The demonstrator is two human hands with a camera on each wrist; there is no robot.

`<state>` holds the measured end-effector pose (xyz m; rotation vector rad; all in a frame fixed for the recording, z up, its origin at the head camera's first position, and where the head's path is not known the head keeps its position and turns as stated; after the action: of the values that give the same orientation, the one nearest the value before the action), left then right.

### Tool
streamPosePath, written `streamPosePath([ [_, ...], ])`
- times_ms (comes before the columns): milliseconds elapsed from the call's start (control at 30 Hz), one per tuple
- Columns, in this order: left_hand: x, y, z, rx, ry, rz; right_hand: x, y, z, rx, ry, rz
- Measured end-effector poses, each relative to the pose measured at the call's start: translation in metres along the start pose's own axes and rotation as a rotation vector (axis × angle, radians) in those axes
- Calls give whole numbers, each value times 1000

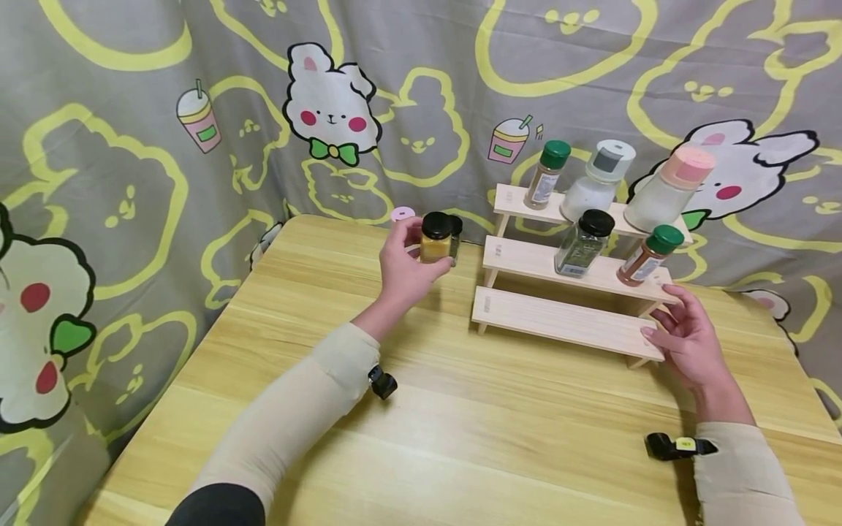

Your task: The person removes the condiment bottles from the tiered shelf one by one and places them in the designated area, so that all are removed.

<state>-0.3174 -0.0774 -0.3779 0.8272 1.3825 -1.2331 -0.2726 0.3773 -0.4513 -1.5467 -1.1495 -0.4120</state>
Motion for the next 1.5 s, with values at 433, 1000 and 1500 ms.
streamPosePath([
  [433,18,-6,32,-91,14,32,3,-1,3,-4,43,-18],
  [1000,45,-26,65,-169,-18,94,1,0,3,5,6,-10],
  [1500,66,-57,88,-157,-30,95,0,-1,3,-2,36,-12],
])
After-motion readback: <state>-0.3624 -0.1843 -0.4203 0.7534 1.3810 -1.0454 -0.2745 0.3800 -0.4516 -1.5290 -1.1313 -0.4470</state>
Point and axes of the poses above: each hand's wrist, its own y-axis away from the middle knuckle, its own z-axis out of the back of the hand, x = y × z, the point moved 6 cm from there along -y, towards the middle knuckle, and after that the axes turned 13 degrees about z, right-handed, at the moved point
